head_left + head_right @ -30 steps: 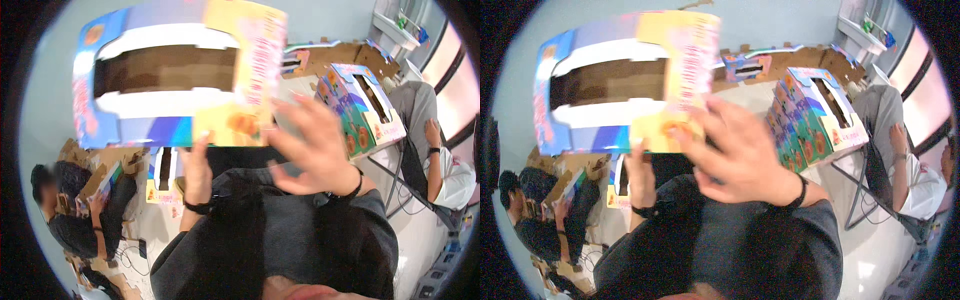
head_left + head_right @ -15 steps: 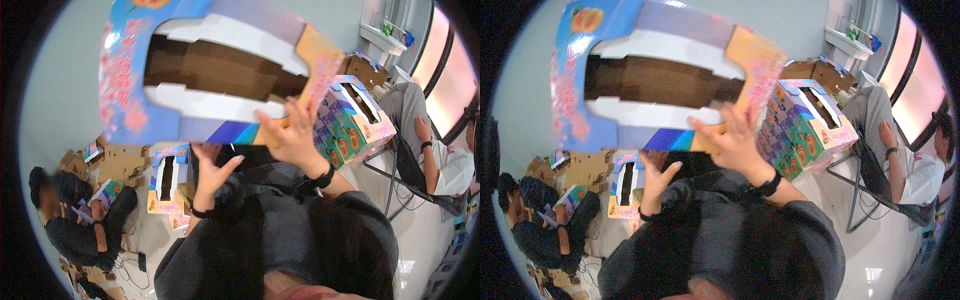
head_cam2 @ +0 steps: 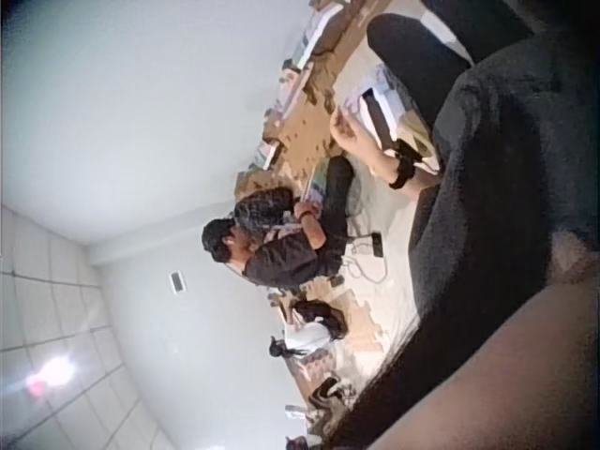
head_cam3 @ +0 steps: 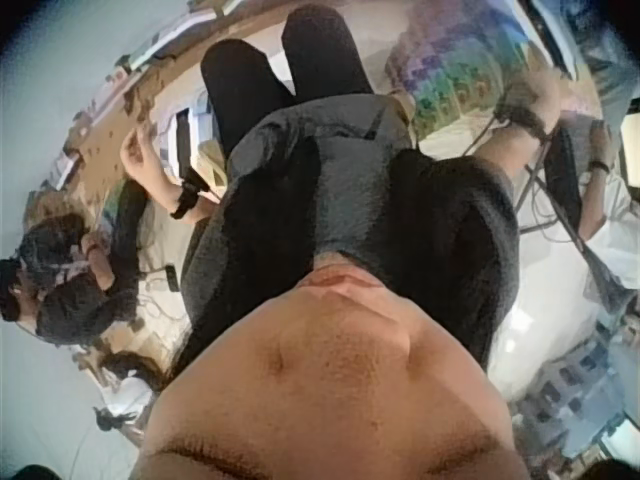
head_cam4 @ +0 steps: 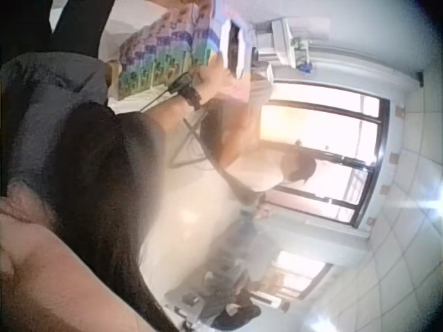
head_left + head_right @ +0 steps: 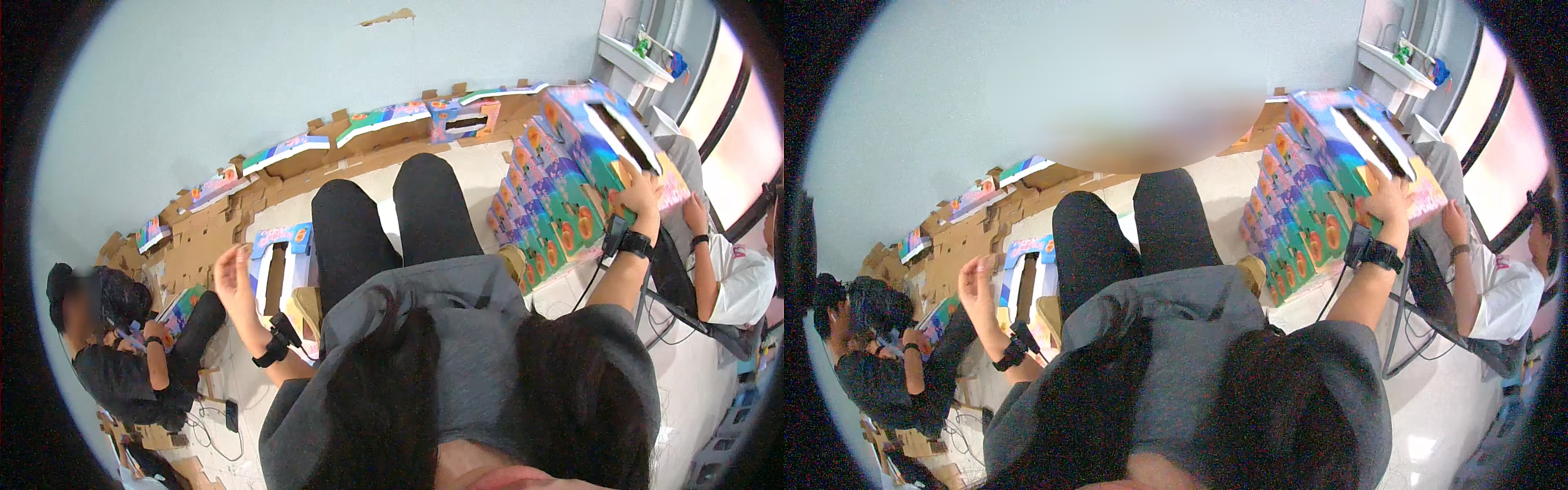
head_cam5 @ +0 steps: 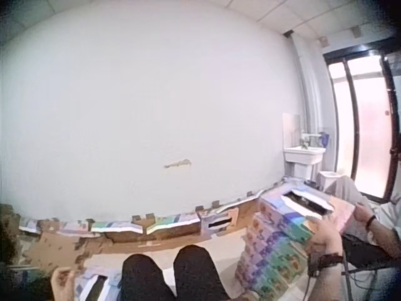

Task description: Assembling and stacking cardboard fruit boxes.

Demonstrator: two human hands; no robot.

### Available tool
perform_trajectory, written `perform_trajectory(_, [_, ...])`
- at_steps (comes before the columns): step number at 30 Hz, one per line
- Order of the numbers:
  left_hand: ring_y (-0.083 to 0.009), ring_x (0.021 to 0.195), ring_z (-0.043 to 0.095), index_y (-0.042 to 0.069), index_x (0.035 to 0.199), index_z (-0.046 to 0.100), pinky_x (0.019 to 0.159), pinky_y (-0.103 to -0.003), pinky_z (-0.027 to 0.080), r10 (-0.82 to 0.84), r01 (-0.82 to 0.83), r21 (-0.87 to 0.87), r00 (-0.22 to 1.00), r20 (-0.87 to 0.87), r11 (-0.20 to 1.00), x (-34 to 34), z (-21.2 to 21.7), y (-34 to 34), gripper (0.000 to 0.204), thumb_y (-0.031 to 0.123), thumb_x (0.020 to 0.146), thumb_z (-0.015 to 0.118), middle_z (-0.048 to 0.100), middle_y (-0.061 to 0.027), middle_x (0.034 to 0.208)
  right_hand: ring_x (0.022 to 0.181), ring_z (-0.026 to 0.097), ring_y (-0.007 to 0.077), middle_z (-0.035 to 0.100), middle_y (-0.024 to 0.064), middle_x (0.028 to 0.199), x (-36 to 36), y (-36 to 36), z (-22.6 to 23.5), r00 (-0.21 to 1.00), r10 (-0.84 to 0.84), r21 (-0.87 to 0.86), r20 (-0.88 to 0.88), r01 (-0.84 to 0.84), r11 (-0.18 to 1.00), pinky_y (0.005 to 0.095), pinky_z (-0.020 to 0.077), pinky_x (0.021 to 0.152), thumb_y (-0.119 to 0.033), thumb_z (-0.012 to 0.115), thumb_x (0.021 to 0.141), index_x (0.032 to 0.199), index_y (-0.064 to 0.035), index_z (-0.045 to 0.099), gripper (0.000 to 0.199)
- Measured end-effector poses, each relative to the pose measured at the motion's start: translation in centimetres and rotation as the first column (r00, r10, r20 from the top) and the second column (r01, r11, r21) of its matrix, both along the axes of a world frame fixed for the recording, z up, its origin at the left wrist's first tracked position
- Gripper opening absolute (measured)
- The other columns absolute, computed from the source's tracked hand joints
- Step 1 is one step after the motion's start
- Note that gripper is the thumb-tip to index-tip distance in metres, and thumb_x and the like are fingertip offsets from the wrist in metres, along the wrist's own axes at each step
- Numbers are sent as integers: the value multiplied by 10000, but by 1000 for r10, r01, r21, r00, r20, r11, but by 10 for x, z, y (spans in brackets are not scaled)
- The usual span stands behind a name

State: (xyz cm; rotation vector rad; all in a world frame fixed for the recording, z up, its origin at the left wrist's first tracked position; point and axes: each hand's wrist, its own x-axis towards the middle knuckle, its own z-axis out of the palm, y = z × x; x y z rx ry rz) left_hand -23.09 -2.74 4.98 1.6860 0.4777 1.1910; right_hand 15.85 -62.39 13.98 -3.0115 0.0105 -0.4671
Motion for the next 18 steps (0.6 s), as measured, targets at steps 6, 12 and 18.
perform_trajectory(6, [-123,827,585,17,971,598,831,-274,489,248,-236,-82,874,418,968,-36,11,10,141,148,1013,568,631,-55,874,1280,524,382,611,170,1334,23,-51,-19,992,99,128,-83,-88,988,447,402,1082,-130,844,461,1435,-299,503,1045])
perform_trajectory(12, [-111,832,585,30,981,617,797,-256,470,338,-328,-93,863,375,940,-48,6,19,137,159,1005,578,629,-34,878,1347,410,427,559,203,1360,42,-51,-26,949,219,220,-226,-169,961,572,283,1138,-273,875,480,1474,-404,415,1103])
perform_trajectory(18, [-106,774,582,13,955,610,751,-257,477,435,-431,-108,802,409,896,-52,-2,26,128,119,1009,561,628,-38,826,1412,335,417,432,201,1484,33,0,-30,981,8,-145,194,20,989,642,208,1135,-368,888,534,1509,-375,366,1107])
